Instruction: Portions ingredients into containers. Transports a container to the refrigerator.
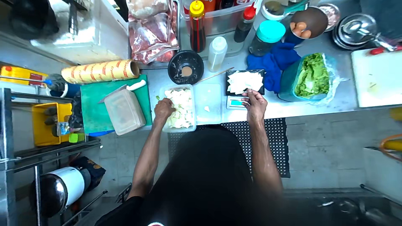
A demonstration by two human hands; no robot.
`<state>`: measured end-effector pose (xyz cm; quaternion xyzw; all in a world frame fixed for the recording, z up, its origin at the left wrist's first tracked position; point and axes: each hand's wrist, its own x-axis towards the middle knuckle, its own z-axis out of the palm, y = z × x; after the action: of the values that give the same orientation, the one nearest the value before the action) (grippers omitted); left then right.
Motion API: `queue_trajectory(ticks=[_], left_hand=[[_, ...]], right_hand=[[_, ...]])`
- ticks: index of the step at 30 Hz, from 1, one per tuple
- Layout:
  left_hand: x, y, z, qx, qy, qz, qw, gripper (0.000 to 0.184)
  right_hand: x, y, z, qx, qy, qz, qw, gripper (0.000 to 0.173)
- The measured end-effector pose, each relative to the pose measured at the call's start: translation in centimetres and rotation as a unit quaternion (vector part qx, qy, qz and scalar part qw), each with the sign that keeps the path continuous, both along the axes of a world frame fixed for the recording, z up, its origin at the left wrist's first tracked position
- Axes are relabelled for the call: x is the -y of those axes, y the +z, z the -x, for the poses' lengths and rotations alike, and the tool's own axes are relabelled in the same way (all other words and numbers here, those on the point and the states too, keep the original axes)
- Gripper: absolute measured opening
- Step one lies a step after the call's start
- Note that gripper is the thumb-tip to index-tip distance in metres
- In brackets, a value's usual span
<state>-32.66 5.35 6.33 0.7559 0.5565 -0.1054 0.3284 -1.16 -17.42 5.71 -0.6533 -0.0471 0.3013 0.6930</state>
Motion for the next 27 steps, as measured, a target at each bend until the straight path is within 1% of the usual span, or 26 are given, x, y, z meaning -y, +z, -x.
queue_trajectory(ticks=[2, 3, 5, 7, 8, 10, 12, 14, 16, 17, 18, 20, 22, 24, 27], left_hand=[[-0.8, 0.6, 1.4, 0.077, -0.017, 0.026, 0.997, 0.035], [-0.7, 1.4, 2.0, 0.105, -0.018, 0.03, 0.994, 0.035], [0.0, 3.0, 3.2, 0.152, 0.002, 0.036, 0.988, 0.034], [0.1, 3.2, 3.7, 0.205, 0.028, 0.061, 0.976, 0.028], [0.1, 3.1, 4.0, 0.216, 0.027, 0.073, 0.973, 0.024], [0.0, 3.3, 4.0, 0.187, -0.011, 0.093, 0.978, 0.018], [0.4, 3.5, 3.2, 0.108, -0.057, 0.107, 0.987, 0.019], [1.7, 2.7, 2.3, 0.047, -0.068, 0.056, 0.995, 0.028], [3.1, 1.0, 1.0, -0.007, -0.069, -0.037, 0.997, 0.041], [3.6, 0.0, 0.4, -0.027, -0.078, -0.07, 0.994, 0.041], [3.8, -1.2, 0.0, -0.043, -0.089, -0.089, 0.991, 0.035], [3.7, -2.7, -0.5, -0.064, -0.11, -0.099, 0.987, 0.027], [3.4, -2.4, -0.9, -0.051, -0.115, -0.093, 0.988, 0.023], [3.0, -1.2, -0.6, -0.009, -0.107, -0.075, 0.991, 0.026], [1.9, 0.3, 0.1, 0.094, -0.068, -0.012, 0.993, 0.034]], right_hand=[[0.6, 0.0, 0.0, 0.001, -0.005, 0.004, 1.0, 0.022], [0.9, 0.0, 0.0, 0.002, -0.008, 0.008, 1.0, 0.022], [1.1, 0.0, 0.1, 0.002, -0.012, 0.015, 1.0, 0.022], [1.1, -0.1, 0.5, 0.004, -0.003, 0.021, 1.0, 0.022], [1.0, -0.1, 0.8, 0.005, 0.008, 0.022, 1.0, 0.021], [0.5, 0.2, 1.8, 0.007, 0.04, 0.019, 0.999, 0.021], [-0.2, 0.3, 2.7, 0.012, 0.078, 0.018, 0.997, 0.022], [-0.9, 0.2, 3.4, 0.021, 0.116, 0.017, 0.993, 0.023], [-1.6, 0.4, 4.0, 0.028, 0.144, 0.02, 0.989, 0.023], [-1.8, 0.4, 4.1, 0.03, 0.152, 0.021, 0.988, 0.023], [-2.0, 0.6, 4.3, 0.03, 0.157, 0.022, 0.987, 0.023], [-2.1, 0.7, 4.3, 0.035, 0.158, 0.021, 0.987, 0.022], [-1.8, 0.7, 4.1, 0.054, 0.161, 0.02, 0.985, 0.022], [-1.5, 0.6, 4.4, 0.072, 0.176, 0.024, 0.982, 0.023], [-1.8, 0.6, 6.3, 0.071, 0.222, 0.025, 0.972, 0.023]])
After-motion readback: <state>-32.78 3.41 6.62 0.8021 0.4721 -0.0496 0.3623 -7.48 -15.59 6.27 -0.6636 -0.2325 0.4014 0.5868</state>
